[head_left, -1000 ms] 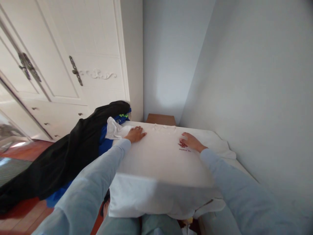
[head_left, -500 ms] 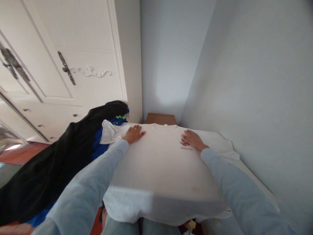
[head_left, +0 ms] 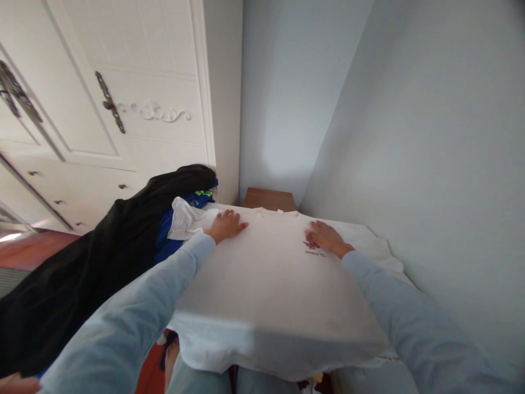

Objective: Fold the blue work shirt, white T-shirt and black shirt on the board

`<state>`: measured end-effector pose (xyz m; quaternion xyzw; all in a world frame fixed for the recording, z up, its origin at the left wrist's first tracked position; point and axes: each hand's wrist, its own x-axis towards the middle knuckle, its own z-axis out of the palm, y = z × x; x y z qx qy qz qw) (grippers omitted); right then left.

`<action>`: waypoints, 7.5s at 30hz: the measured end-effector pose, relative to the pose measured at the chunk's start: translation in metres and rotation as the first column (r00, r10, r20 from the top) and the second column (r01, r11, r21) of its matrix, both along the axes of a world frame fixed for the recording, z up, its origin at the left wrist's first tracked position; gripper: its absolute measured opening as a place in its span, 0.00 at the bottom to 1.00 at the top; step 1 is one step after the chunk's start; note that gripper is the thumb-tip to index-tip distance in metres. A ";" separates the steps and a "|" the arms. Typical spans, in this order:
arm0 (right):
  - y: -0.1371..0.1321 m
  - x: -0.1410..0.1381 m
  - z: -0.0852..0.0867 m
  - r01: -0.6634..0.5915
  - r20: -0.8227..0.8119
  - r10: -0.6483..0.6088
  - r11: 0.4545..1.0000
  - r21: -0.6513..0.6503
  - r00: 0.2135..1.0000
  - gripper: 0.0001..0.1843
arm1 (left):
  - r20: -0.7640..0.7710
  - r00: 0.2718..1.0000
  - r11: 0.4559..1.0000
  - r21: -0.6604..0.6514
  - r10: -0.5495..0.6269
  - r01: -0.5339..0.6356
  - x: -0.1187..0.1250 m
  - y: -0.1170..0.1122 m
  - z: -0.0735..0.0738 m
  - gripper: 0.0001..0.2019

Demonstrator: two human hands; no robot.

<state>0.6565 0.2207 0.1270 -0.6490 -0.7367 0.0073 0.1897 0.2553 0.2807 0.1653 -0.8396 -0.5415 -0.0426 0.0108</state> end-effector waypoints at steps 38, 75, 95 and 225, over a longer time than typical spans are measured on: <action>0.011 -0.110 0.044 -0.208 0.222 0.224 0.974 -0.096 0.949 0.21 | 0.101 0.943 0.947 0.101 -0.316 0.306 0.041 -0.037 0.003 0.21; 0.026 -0.070 0.054 -0.379 0.138 0.387 0.922 -0.079 0.912 0.12 | -0.045 0.898 0.890 0.118 -0.439 0.441 0.049 0.025 0.022 0.11; 0.064 -0.058 0.031 -0.336 -0.205 0.305 0.932 -0.136 0.930 0.08 | 0.166 0.941 0.954 0.089 -0.297 0.285 0.063 0.047 0.007 0.13; -0.127 -0.023 -0.003 0.191 0.131 -0.189 0.982 -0.006 0.973 0.30 | 0.139 0.885 0.893 0.001 -0.445 0.449 0.024 -0.030 -0.021 0.39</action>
